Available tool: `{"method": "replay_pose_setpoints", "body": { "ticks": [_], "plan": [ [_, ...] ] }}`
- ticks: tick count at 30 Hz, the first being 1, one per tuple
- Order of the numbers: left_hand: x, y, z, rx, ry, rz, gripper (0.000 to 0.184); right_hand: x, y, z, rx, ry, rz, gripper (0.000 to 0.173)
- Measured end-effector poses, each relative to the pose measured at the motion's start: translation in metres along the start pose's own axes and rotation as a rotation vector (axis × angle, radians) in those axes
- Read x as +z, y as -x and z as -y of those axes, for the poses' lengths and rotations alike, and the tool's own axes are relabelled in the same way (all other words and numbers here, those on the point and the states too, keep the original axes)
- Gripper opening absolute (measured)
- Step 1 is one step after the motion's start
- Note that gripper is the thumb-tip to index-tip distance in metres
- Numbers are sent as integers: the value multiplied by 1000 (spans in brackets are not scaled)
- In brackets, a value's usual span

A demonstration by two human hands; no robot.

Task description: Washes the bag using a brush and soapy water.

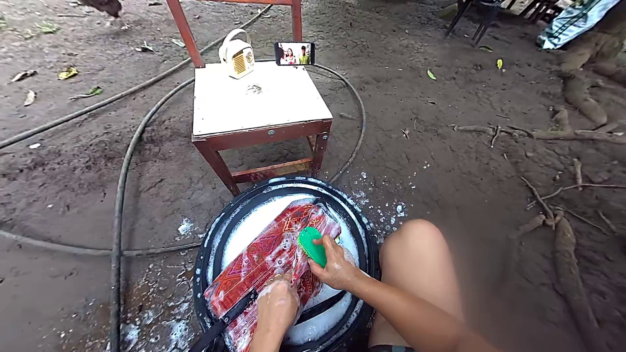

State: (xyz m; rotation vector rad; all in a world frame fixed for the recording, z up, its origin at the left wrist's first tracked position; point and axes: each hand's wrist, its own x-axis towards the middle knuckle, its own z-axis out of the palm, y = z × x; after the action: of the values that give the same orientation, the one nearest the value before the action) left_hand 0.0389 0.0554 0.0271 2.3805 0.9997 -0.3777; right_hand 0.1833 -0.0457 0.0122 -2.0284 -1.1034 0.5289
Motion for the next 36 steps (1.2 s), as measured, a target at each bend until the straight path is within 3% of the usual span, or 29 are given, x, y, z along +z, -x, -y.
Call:
{"method": "replay_pose_setpoints", "body": {
  "ticks": [36],
  "plan": [
    [-4,0,-2,-7,-2,48,38,9,2,-6,6,-27,-51,57]
  ]
}}
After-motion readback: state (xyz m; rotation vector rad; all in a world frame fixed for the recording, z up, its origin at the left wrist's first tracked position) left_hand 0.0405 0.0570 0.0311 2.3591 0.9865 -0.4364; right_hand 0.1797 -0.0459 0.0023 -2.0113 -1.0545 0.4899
